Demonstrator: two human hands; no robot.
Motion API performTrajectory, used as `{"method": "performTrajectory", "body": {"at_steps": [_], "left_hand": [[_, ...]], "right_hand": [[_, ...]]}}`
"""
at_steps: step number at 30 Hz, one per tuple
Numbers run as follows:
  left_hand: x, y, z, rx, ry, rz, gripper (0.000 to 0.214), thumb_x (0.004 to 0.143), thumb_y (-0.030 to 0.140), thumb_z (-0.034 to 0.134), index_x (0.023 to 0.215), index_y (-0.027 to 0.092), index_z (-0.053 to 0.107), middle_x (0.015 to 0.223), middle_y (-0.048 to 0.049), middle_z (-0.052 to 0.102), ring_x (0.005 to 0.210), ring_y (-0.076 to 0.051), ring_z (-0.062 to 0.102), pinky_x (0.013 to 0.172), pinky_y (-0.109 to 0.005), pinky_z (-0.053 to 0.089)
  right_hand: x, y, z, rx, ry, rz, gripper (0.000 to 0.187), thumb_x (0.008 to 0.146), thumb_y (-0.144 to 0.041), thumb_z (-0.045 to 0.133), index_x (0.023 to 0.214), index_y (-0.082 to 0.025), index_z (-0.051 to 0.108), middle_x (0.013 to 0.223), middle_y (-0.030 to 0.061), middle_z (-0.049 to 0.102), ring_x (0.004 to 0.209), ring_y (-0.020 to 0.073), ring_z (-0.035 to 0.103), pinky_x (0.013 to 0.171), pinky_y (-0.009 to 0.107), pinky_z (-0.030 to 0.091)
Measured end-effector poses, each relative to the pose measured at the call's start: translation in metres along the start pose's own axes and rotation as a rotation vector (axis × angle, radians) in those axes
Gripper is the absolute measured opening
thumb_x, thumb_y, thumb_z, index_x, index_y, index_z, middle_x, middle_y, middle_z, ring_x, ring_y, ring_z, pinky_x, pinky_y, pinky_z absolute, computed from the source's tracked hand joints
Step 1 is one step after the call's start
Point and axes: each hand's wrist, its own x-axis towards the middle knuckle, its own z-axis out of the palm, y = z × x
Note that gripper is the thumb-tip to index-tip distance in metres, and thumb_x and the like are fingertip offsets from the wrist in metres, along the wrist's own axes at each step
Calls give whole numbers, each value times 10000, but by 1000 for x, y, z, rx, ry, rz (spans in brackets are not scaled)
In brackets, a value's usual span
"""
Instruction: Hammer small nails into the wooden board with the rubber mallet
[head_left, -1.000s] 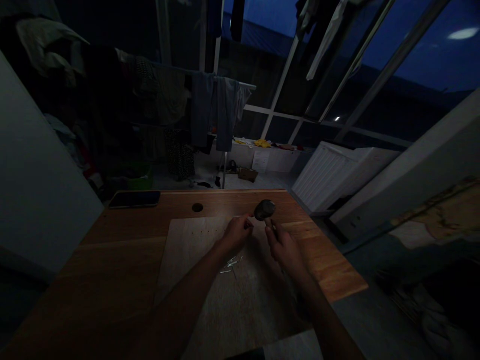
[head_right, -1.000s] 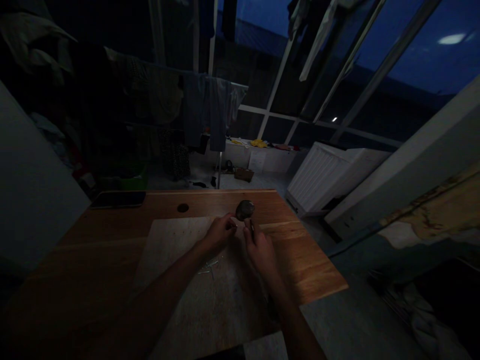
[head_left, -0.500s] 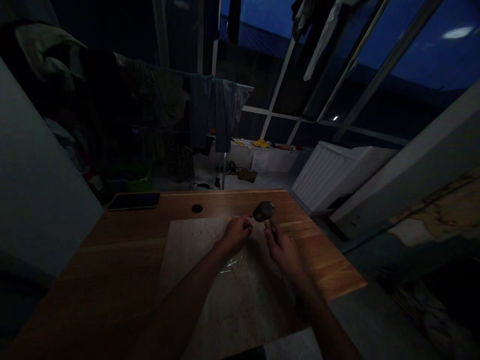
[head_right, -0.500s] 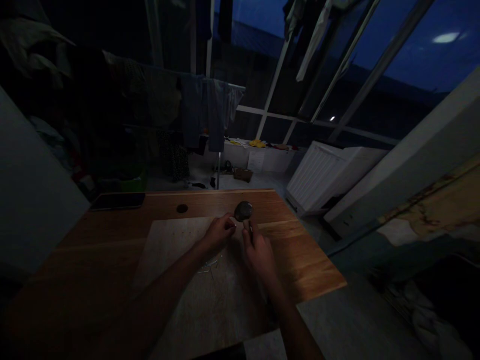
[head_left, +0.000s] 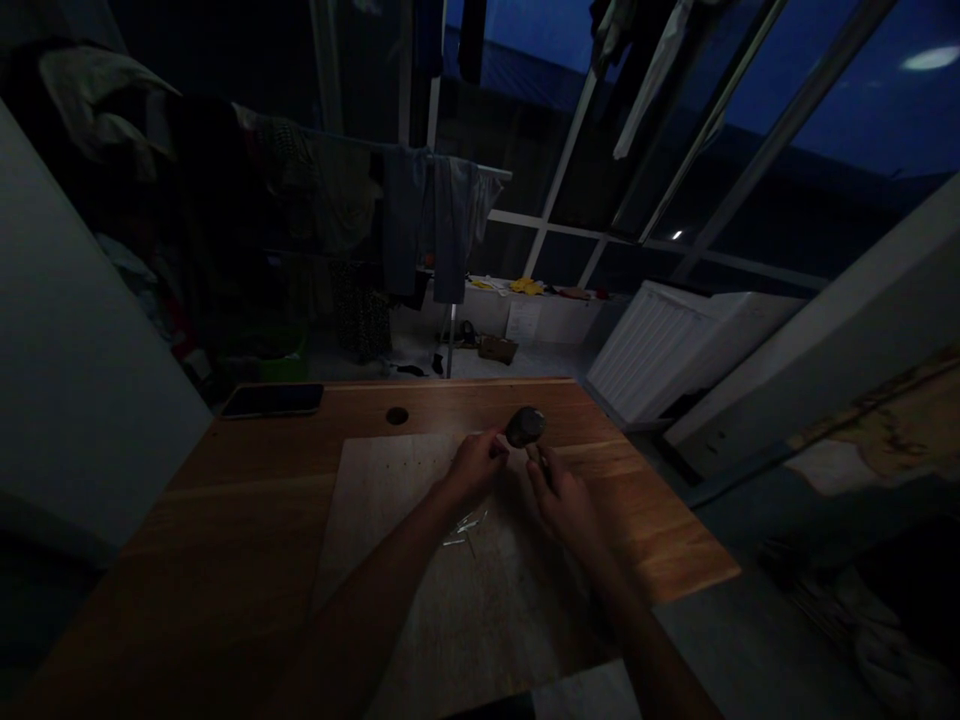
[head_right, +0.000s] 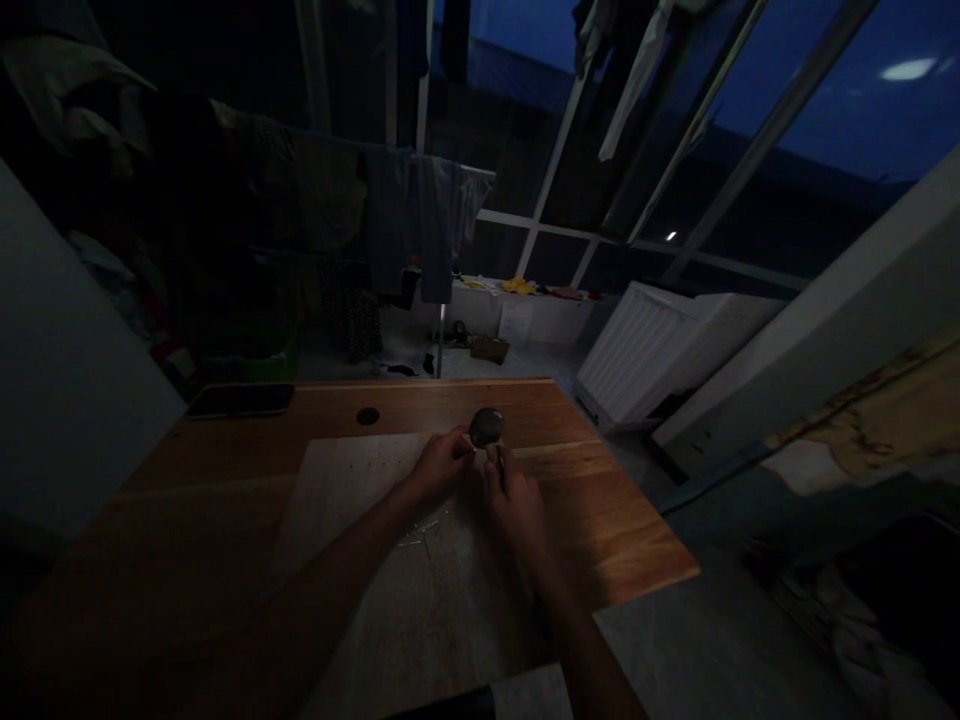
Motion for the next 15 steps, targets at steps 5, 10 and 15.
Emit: {"method": "performTrajectory", "body": {"at_steps": [5, 10, 15], "left_hand": [[2, -6, 1, -20, -15, -3, 366, 787, 98, 628, 1131, 190, 714, 883, -17, 761, 809, -169, 691, 752, -253, 518], [2, -6, 3, -27, -12, -24, 416, 795, 101, 639, 1200, 178, 696, 833, -2, 746, 782, -158, 684, 753, -253, 519], [2, -3, 2, -13, -11, -19, 403, 784, 85, 631, 1163, 193, 717, 846, -3, 755, 800, -161, 690, 742, -246, 511]], "right_hand": [[-2, 4, 2, -29, -50, 19, 508, 1009, -466, 378, 1327, -174, 644, 1068, 157, 800, 986, 306, 760, 806, 342, 530], [-1, -4, -9, -9, 34, 41, 589, 1011, -518, 354, 1399, -153, 605, 992, 152, 803, 871, 294, 761, 775, 347, 524], [0, 4, -1, 1, -66, 33, 538, 1000, -473, 369, 1324, -155, 659, 1037, 157, 806, 911, 300, 761, 794, 354, 527]]}}
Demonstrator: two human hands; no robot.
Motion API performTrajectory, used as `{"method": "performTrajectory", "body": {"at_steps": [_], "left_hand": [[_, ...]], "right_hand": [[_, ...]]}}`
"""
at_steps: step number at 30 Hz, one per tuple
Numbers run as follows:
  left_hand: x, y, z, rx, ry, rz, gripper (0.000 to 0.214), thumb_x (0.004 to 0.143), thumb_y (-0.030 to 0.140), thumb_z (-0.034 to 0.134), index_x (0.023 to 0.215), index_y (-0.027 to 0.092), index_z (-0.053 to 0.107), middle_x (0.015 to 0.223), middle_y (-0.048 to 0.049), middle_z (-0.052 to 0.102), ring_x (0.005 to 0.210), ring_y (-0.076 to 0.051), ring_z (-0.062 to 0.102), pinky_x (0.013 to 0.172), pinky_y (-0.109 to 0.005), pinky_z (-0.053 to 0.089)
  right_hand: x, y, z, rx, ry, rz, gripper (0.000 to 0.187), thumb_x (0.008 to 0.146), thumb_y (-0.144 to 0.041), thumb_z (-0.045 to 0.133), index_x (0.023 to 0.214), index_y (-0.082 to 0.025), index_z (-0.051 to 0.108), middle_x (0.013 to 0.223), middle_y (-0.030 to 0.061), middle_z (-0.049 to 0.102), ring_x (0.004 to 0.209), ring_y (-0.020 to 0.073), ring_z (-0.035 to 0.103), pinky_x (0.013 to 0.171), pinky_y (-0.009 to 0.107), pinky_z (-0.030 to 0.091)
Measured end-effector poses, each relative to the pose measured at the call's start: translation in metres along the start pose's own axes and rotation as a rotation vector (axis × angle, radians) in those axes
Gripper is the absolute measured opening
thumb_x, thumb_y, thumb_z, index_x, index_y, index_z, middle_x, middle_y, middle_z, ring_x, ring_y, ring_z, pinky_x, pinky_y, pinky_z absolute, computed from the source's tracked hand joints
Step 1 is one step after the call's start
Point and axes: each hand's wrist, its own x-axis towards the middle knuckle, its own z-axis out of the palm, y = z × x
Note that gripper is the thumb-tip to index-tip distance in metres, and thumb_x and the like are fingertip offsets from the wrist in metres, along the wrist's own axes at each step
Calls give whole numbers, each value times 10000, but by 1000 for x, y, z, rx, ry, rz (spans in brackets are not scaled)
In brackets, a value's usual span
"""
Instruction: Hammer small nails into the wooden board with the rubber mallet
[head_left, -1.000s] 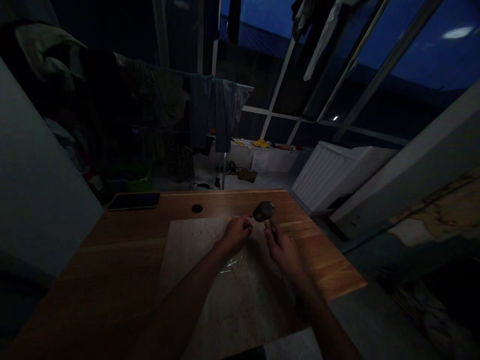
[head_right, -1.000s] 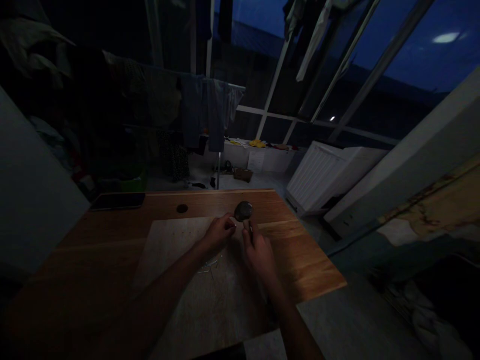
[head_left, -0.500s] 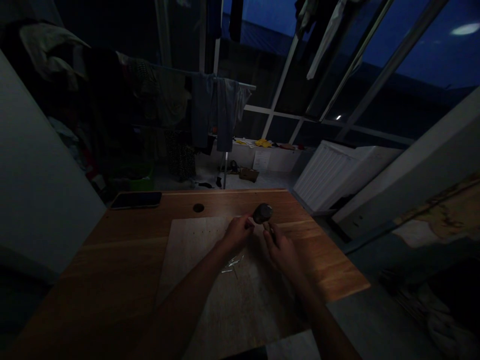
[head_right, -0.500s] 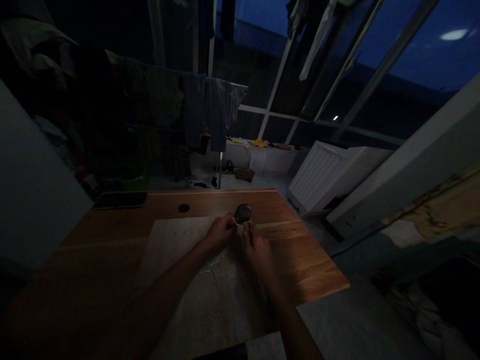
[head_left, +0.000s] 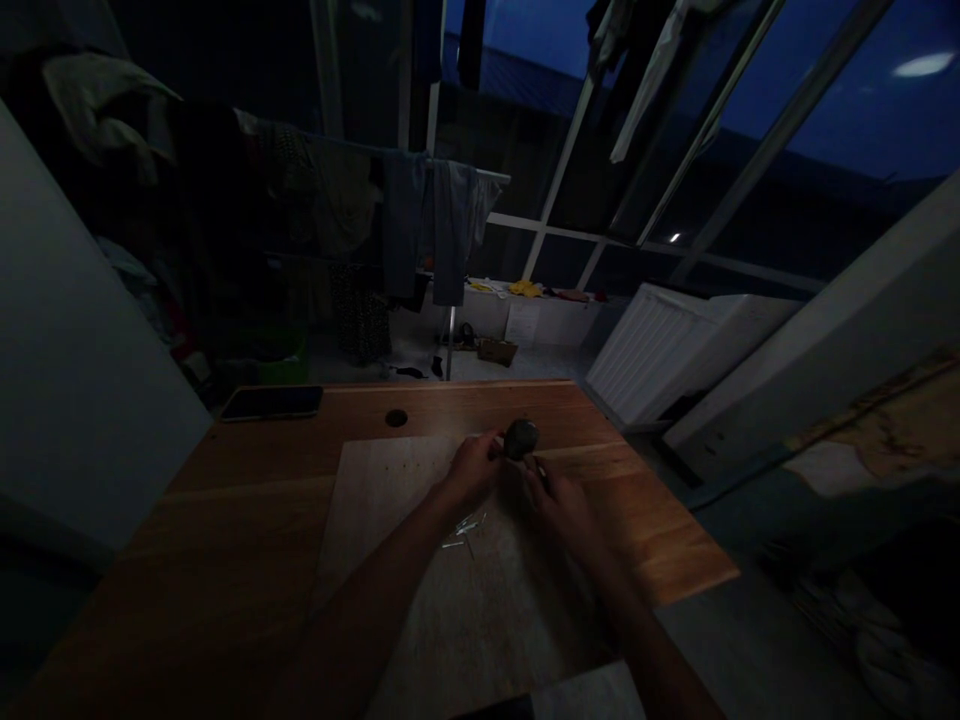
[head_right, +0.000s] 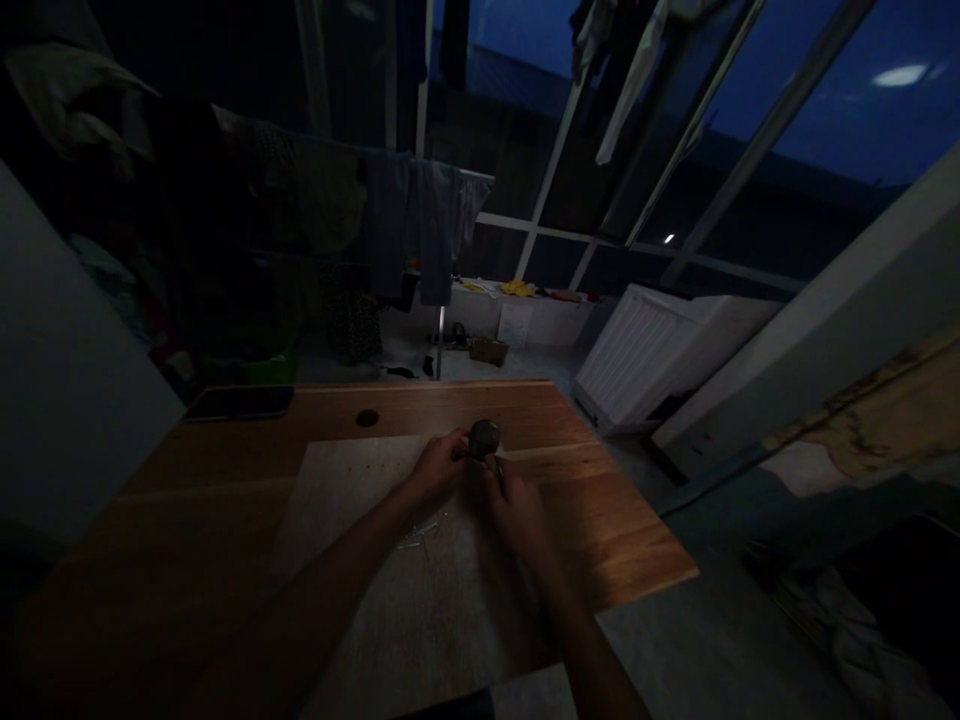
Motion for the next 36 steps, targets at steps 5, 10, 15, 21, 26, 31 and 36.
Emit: {"method": "performTrajectory", "body": {"at_steps": [5, 10, 15, 21, 26, 31, 36], "left_hand": [[-1, 1, 0, 1, 8, 4, 414, 798, 97, 621, 1189, 198, 710, 840, 0, 753, 793, -160, 691, 756, -251, 521], [-2, 1, 1, -9, 16, -1, 396, 814, 108, 621, 1193, 187, 706, 793, 6, 738, 755, -155, 679, 739, -247, 516], [-1, 2, -2, 5, -19, 14, 379, 795, 97, 634, 1152, 196, 718, 854, -4, 763, 784, -163, 692, 736, -243, 511], [-2, 4, -2, 4, -6, 1, 414, 802, 96, 633, 1200, 185, 705, 822, -4, 758, 773, -160, 688, 756, -251, 515], [-4, 8, -2, -5, 2, -1, 381, 804, 93, 617, 1160, 186, 717, 814, -2, 753, 757, -154, 674, 729, -237, 507], [-4, 9, -4, 5, -19, 1, 393, 793, 79, 606, 1155, 184, 720, 827, -4, 760, 780, -158, 688, 738, -235, 509], [-2, 4, -1, 8, 7, 11, 426, 787, 86, 631, 1196, 174, 711, 812, -8, 758, 759, -167, 688, 764, -263, 521]], "right_hand": [[-1, 1, -6, 24, 54, -10, 550, 985, -513, 395, 1333, -177, 656, 1007, 138, 806, 917, 296, 758, 814, 359, 535], [-2, -5, -8, 86, 83, 23, 592, 991, -549, 377, 1380, -175, 621, 954, 126, 801, 881, 289, 763, 757, 342, 542], [-1, -1, 3, 27, 1, 7, 539, 978, -495, 381, 1290, -162, 669, 1084, 167, 793, 1013, 310, 755, 833, 357, 540], [-3, -9, -9, 78, 70, 40, 592, 996, -567, 373, 1372, -182, 620, 966, 129, 808, 896, 288, 768, 723, 321, 535], [-5, -8, -1, 50, 47, 16, 557, 985, -510, 380, 1329, -160, 643, 1155, 169, 787, 1023, 305, 759, 822, 353, 544], [-6, -4, 1, 34, 50, -1, 522, 999, -507, 369, 1283, -190, 672, 1020, 137, 808, 934, 296, 764, 771, 339, 536], [-5, -6, -7, 73, 116, 29, 594, 992, -561, 385, 1363, -165, 628, 946, 135, 803, 852, 295, 761, 740, 343, 539]]}}
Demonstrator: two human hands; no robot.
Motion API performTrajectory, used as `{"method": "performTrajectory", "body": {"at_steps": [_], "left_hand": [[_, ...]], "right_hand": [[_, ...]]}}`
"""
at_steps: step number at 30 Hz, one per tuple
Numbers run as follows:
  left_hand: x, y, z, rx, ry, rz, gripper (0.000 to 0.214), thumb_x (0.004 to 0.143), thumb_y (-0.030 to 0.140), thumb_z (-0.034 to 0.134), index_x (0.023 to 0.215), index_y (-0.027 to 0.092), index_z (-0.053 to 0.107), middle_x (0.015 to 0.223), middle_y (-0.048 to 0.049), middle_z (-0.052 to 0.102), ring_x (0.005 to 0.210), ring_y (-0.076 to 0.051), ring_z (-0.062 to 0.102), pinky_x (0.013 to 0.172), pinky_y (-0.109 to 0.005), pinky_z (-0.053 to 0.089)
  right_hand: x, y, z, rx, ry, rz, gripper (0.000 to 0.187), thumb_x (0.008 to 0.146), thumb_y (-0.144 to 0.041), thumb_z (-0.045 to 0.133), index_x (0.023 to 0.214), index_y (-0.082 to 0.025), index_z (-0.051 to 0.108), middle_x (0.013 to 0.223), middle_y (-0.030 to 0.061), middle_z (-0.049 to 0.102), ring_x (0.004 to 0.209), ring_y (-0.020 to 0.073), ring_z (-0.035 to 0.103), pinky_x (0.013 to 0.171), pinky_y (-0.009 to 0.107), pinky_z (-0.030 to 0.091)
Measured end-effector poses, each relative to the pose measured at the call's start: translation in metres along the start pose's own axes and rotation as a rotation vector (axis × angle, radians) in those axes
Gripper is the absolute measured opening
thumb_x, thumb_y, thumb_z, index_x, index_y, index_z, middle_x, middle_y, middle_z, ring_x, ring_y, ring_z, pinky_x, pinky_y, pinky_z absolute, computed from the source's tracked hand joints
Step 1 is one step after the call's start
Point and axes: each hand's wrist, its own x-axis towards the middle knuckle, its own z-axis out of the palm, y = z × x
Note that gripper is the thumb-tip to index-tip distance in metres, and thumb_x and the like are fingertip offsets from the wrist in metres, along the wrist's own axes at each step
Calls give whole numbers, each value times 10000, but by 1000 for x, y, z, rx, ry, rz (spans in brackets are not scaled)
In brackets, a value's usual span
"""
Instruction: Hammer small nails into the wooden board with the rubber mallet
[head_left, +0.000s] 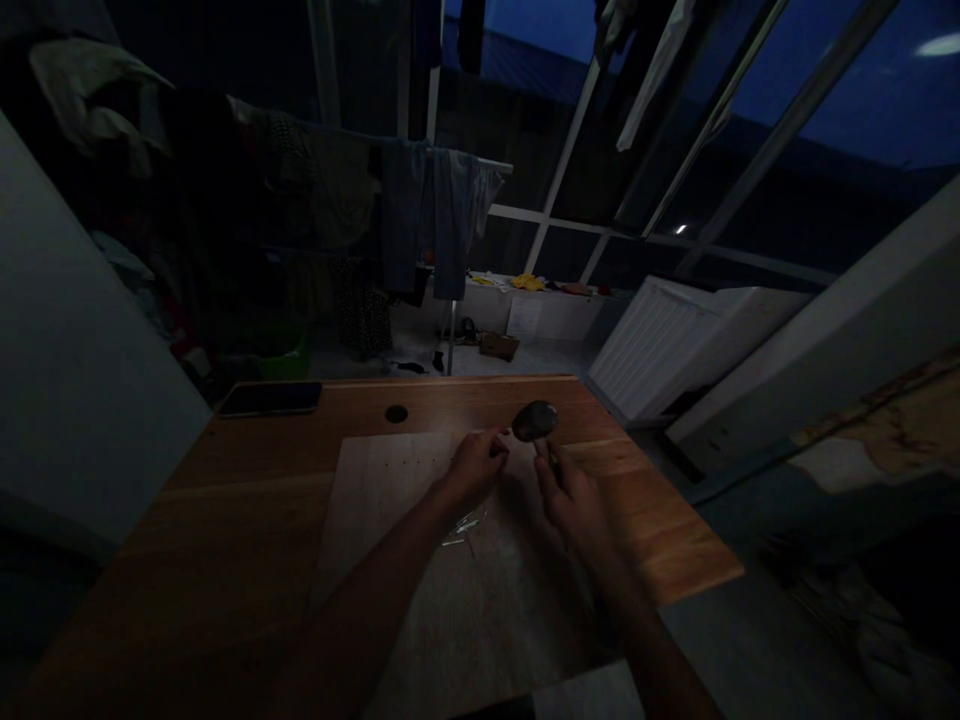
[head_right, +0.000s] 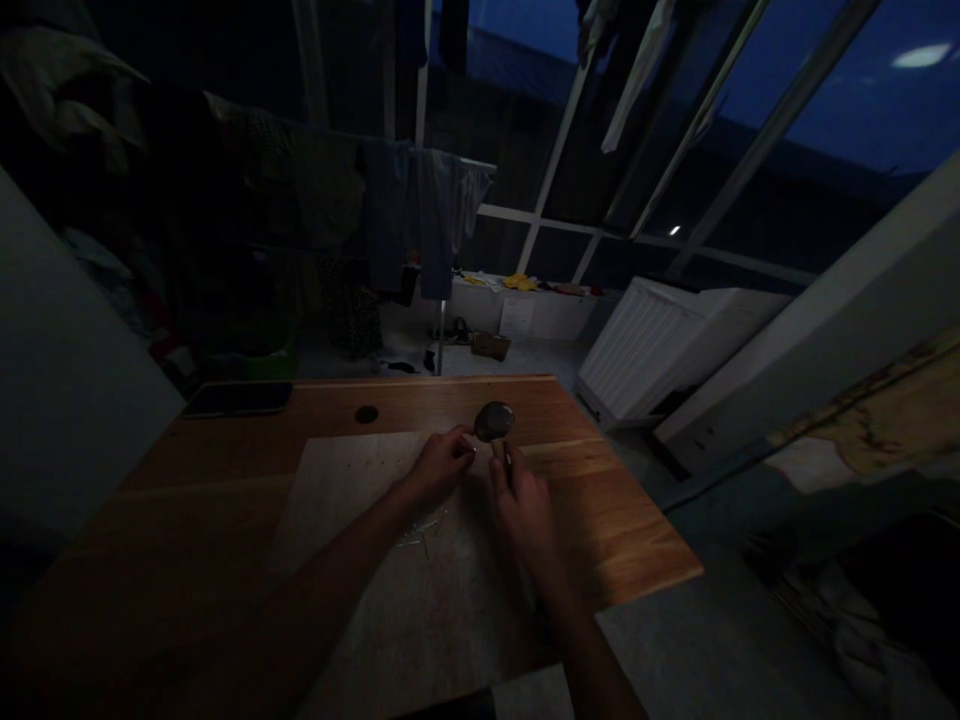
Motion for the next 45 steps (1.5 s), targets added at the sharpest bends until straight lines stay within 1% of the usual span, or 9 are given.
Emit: {"method": "performTrajectory", "body": {"at_steps": [7, 14, 22, 28, 31, 33, 37, 39, 45], "left_hand": [[1, -3, 0, -17, -30, 28, 354, 803, 96, 620, 1127, 187, 728, 859, -8, 768, 787, -159, 694, 729, -236, 501], [0, -5, 4, 5, 14, 2, 416, 798, 102, 630, 1202, 167, 704, 823, -6, 751, 754, -153, 680, 747, -256, 505], [4, -10, 3, 35, -8, 3, 424, 785, 86, 633, 1192, 176, 707, 859, -17, 753, 778, -157, 680, 763, -262, 509], [11, -11, -7, -138, -55, -43, 346, 773, 123, 679, 1115, 169, 701, 952, -51, 748, 791, -149, 681, 763, -262, 531], [11, -3, -22, -67, -59, -92, 215, 809, 148, 628, 1009, 165, 705, 886, -43, 730, 743, -149, 663, 727, -260, 518], [7, 5, -38, 72, -136, -56, 150, 814, 152, 601, 915, 174, 710, 820, -26, 712, 721, -153, 648, 707, -255, 496], [-11, 27, -72, 395, -469, 52, 40, 725, 186, 694, 751, 207, 715, 730, -9, 691, 665, -175, 616, 674, -272, 465], [-23, 37, -83, 496, -550, 49, 48, 674, 230, 753, 687, 224, 707, 695, -10, 679, 649, -189, 608, 676, -286, 466], [-51, 50, -67, 514, -463, 34, 247, 555, 238, 822, 490, 221, 584, 576, -20, 599, 664, -229, 640, 720, -326, 506]], "right_hand": [[0, 4, 10, -11, -122, 32, 567, 950, -513, 399, 1269, -145, 689, 1038, 179, 797, 972, 339, 763, 805, 381, 547], [-13, 15, -4, 117, -4, 51, 590, 929, -576, 402, 1239, -156, 677, 1011, 171, 797, 928, 318, 763, 810, 378, 555], [-39, 38, 12, 181, -89, 56, 562, 953, -573, 391, 1197, -162, 686, 1187, 190, 764, 1085, 320, 727, 980, 435, 538], [-39, 48, 20, 184, -78, 78, 623, 966, -589, 394, 1300, -132, 655, 1284, 211, 724, 1193, 344, 680, 1058, 479, 493], [-38, 47, 20, 184, -84, 79, 599, 963, -578, 401, 1259, -136, 677, 1285, 209, 725, 1182, 347, 683, 1052, 478, 494], [-38, 46, 20, 175, -82, 70, 574, 967, -559, 398, 1242, -147, 688, 1272, 197, 735, 1157, 333, 695, 1033, 458, 504], [-38, 45, 22, 148, -65, 64, 547, 996, -518, 386, 1293, -157, 670, 1276, 176, 741, 1133, 310, 710, 1013, 429, 511], [-39, 45, 23, 125, -74, 66, 545, 1009, -512, 369, 1301, -162, 667, 1263, 175, 747, 1112, 307, 722, 987, 415, 521], [-39, 43, 22, 89, -71, 52, 551, 1003, -505, 356, 1275, -143, 669, 1205, 181, 763, 1074, 306, 739, 948, 398, 533]]}}
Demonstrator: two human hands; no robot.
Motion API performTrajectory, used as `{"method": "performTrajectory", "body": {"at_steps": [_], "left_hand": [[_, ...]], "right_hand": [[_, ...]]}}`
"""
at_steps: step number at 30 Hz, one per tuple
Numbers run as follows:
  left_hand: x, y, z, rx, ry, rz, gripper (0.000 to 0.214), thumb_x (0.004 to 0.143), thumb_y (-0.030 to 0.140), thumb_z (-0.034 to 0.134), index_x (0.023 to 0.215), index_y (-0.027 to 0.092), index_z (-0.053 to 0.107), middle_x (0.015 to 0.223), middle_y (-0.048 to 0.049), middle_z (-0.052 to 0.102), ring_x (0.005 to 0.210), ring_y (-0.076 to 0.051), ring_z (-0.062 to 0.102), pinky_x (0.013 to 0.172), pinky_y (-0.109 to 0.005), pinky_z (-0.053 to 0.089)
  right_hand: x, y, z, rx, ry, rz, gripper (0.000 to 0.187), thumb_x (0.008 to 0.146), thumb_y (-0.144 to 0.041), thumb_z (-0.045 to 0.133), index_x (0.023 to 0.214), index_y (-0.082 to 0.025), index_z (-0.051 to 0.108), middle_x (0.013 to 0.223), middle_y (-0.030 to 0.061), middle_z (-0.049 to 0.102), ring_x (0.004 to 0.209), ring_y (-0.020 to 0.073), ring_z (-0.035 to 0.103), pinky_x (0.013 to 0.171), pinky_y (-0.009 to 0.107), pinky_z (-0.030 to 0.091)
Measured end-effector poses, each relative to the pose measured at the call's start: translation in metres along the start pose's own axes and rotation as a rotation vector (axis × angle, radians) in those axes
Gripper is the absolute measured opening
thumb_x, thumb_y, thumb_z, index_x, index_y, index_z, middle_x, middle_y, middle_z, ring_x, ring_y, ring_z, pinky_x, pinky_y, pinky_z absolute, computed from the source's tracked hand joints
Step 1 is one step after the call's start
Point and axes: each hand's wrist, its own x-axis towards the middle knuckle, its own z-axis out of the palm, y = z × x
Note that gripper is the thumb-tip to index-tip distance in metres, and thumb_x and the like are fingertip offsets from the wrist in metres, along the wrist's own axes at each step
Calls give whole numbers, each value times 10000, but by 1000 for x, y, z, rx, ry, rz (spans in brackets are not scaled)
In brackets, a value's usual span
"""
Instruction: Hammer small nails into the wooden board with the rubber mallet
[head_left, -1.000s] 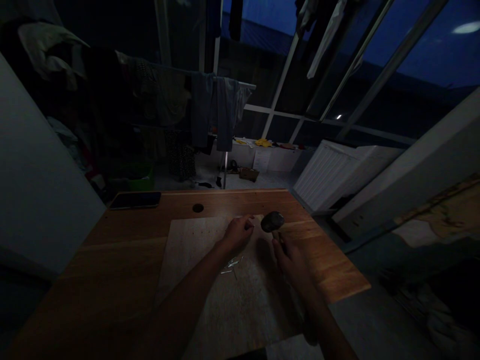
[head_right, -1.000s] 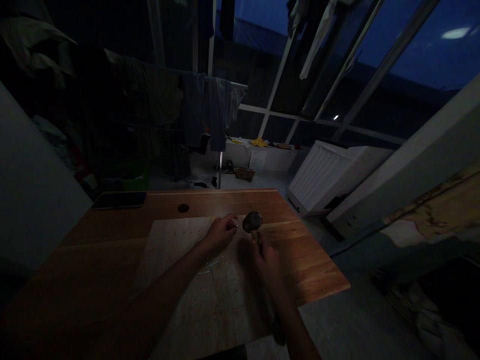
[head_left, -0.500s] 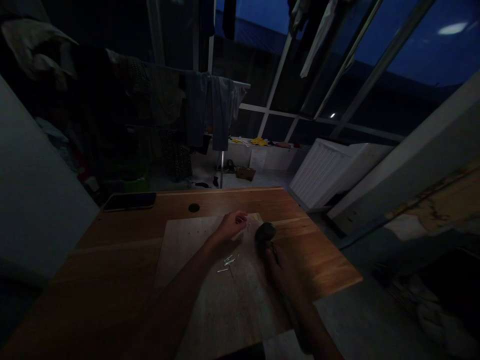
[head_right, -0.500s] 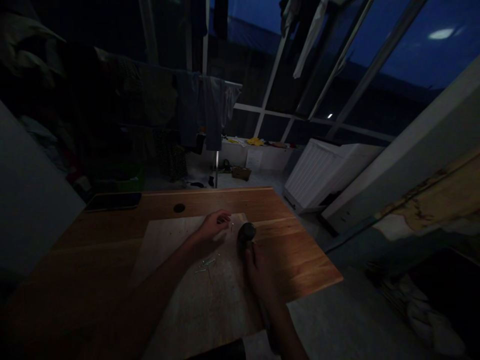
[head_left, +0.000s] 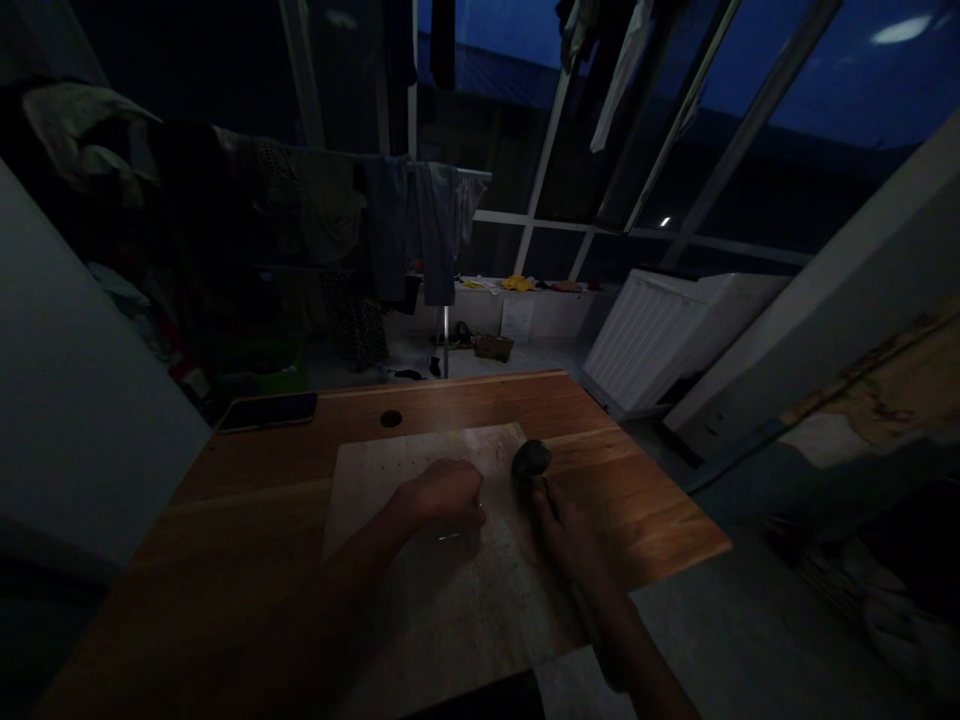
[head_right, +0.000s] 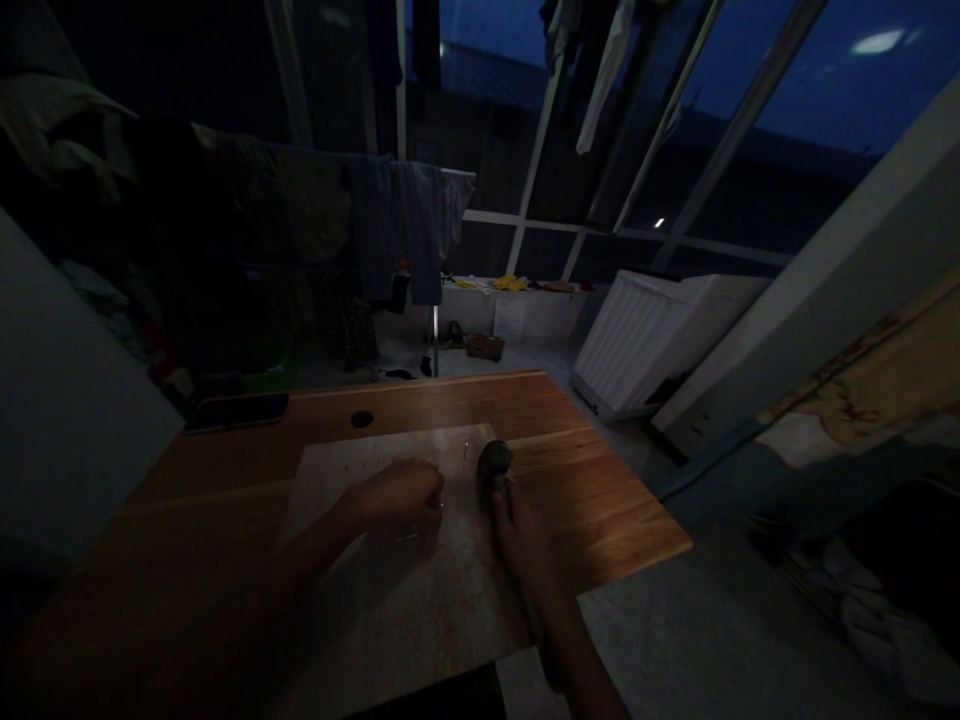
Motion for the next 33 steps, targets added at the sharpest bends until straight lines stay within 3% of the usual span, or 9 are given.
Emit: {"method": "performTrajectory", "body": {"at_steps": [6, 12, 16, 19, 21, 25, 29, 33], "left_hand": [[4, 15, 21, 57, -9, -35, 222, 588, 169, 799, 524, 218, 592, 643, -64, 628, 825, -318, 700, 857, -424, 520], [18, 5, 6, -84, 45, 16, 108, 635, 175, 759, 626, 206, 656, 661, -17, 646, 720, -217, 646, 738, -315, 495], [43, -16, 2, -417, 269, 63, 48, 714, 178, 704, 757, 177, 684, 769, -5, 705, 720, -147, 618, 702, -247, 475], [59, -32, 12, -618, 501, -38, 61, 755, 215, 698, 787, 173, 667, 773, -13, 702, 722, -141, 625, 711, -248, 486], [63, -39, 21, -719, 578, -98, 137, 764, 212, 697, 897, 185, 683, 746, 2, 687, 707, -141, 630, 706, -248, 492], [61, -43, 34, -750, 513, -76, 346, 792, 206, 680, 1138, 199, 696, 728, 19, 670, 688, -135, 619, 672, -230, 478], [60, -41, 37, -696, 487, -36, 144, 807, 245, 671, 920, 167, 714, 764, -9, 686, 718, -142, 619, 688, -235, 481], [61, -42, 38, -669, 479, -19, 82, 784, 219, 638, 819, 167, 692, 789, -13, 703, 772, -153, 641, 758, -248, 500]], "right_hand": [[0, -5, -2, 67, -26, -8, 558, 999, -513, 347, 1280, -150, 665, 1190, 175, 768, 1071, 302, 738, 946, 394, 534], [0, 0, 2, 34, -10, 23, 598, 986, -525, 343, 1302, -125, 655, 1213, 196, 758, 1068, 320, 734, 954, 427, 527], [0, 1, 2, 52, 4, 18, 573, 981, -526, 371, 1277, -137, 670, 1187, 193, 766, 1069, 326, 734, 946, 429, 535], [-1, -1, 1, 61, 11, 18, 557, 987, -514, 370, 1270, -144, 675, 1216, 188, 760, 1098, 324, 726, 968, 436, 533], [-1, -2, 1, 66, 17, 15, 555, 994, -518, 367, 1281, -154, 672, 1237, 179, 754, 1122, 314, 721, 989, 431, 529], [-2, 0, 0, 57, 15, 18, 570, 992, -553, 381, 1275, -159, 679, 1247, 175, 752, 1140, 312, 713, 1011, 437, 521], [-2, -1, -1, 56, 4, 14, 543, 997, -518, 385, 1278, -158, 679, 1258, 181, 750, 1137, 314, 713, 1004, 440, 524], [-3, -4, -3, 57, 1, 31, 562, 999, -513, 373, 1303, -136, 660, 1280, 194, 736, 1145, 324, 709, 1014, 456, 515]]}}
